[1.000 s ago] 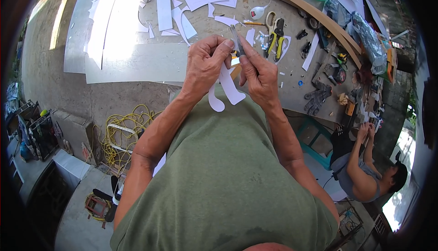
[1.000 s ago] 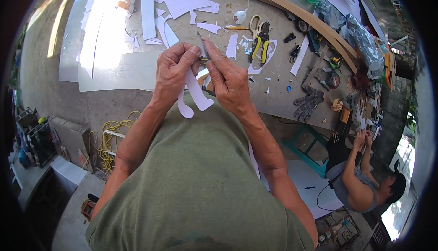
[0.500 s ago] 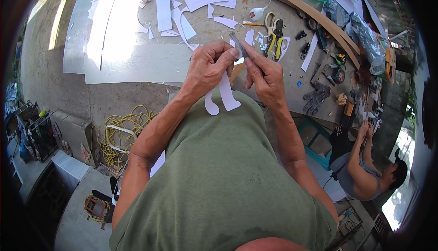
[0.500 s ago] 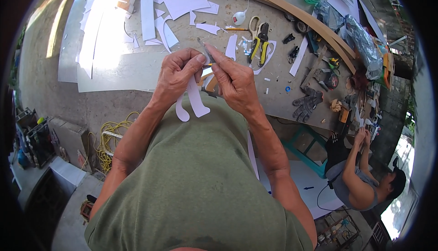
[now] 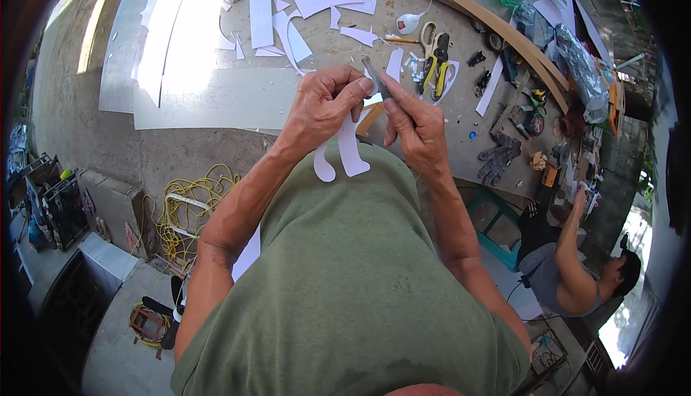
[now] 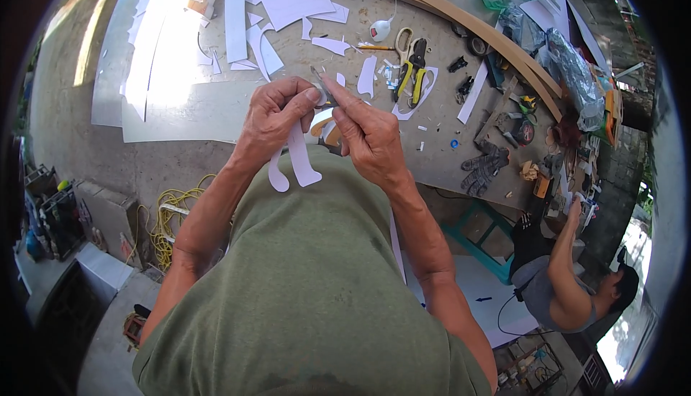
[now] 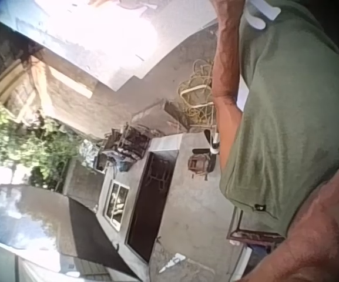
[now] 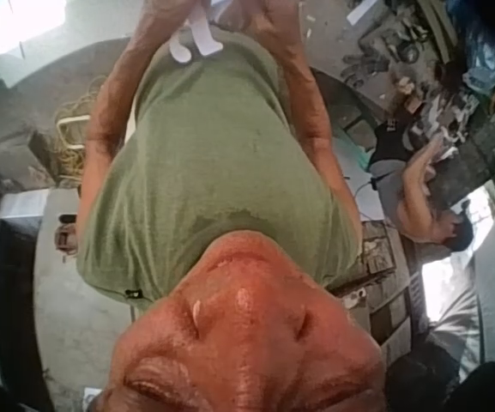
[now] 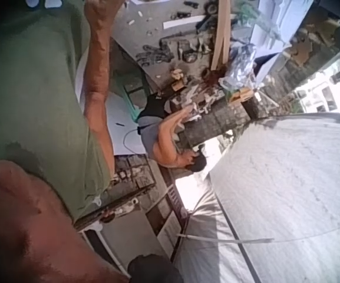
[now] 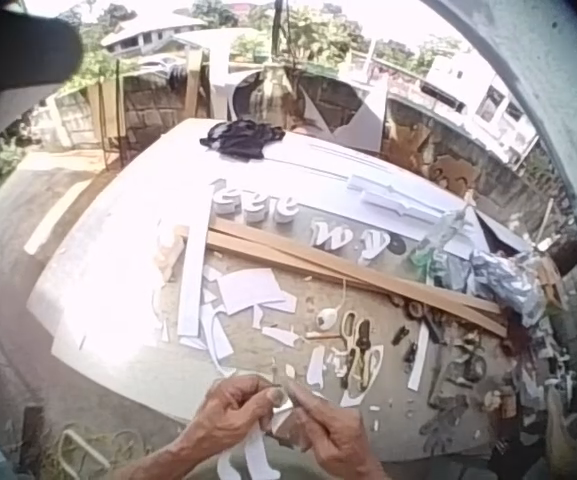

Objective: Trimming and refining the edges of foam/plastic sign letters using a utility knife.

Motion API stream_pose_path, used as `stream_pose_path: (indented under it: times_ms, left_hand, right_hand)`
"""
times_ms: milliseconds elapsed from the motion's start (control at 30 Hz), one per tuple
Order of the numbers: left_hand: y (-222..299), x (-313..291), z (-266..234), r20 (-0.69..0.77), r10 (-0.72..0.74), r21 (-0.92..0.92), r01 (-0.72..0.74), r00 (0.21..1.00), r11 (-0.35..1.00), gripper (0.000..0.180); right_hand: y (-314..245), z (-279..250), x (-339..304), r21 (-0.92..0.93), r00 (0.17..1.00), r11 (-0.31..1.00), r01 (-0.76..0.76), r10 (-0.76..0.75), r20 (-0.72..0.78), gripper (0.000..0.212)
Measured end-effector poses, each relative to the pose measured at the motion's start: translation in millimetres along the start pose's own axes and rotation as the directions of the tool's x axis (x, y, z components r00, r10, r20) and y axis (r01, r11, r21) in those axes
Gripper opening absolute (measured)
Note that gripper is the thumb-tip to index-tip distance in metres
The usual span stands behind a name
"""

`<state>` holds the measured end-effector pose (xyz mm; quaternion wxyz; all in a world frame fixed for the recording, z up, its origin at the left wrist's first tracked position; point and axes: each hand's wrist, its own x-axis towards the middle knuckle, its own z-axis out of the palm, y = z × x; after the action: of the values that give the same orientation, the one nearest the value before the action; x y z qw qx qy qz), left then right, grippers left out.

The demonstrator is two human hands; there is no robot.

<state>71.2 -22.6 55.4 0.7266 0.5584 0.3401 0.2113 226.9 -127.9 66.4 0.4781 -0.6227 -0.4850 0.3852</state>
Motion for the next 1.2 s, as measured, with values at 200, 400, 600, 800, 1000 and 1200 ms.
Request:
stream_pose_path:
  times_ms: [200,400,600,800,1000,1200]
  left_hand:
    - [-1.2,1.4,-4.5,-0.026,0.011,0.021,-0.01,1.0,1.0,0.025]
    - [-4.9,-0.5,-5.1,-0.007,-0.026,-0.009,0.025,1.0,1.0,0.025]
    - [0.0,6.8,-12.7,0.138,-0.05,0.114,0.034,0.989,0.993,0.031]
    - [-1.4,13.3,-15.9,0.185,-0.055,0.205,0.016,0.981,0.979,0.032]
    - [0.7,19.8,-18.7,0.202,-0.026,0.162,-0.007,0.979,0.987,0.029]
    - [-0.9,10.6,-19.5,0.134,-0.08,0.029,0.077,0.988,0.997,0.035]
  right_hand:
    - [3.3,1.4,-7.7,0.012,1.0,1.0,-0.021,0.021,0.007,0.039]
    - [-1.8,7.2,-3.7,-0.015,1.0,1.0,-0.013,0.014,0.008,0.04]
    - [10.0,2.9,-7.6,0.372,0.981,0.916,-0.148,0.184,-0.061,0.038]
    - [-5.4,9.1,1.4,0.258,0.965,0.943,-0.211,0.243,-0.1,0.043]
    - [8.6,13.1,4.8,0.377,0.955,0.91,-0.173,0.248,-0.162,0.044]
    - [9.6,26.7,0.1,0.452,0.942,0.887,-0.094,0.226,-0.247,0.045]
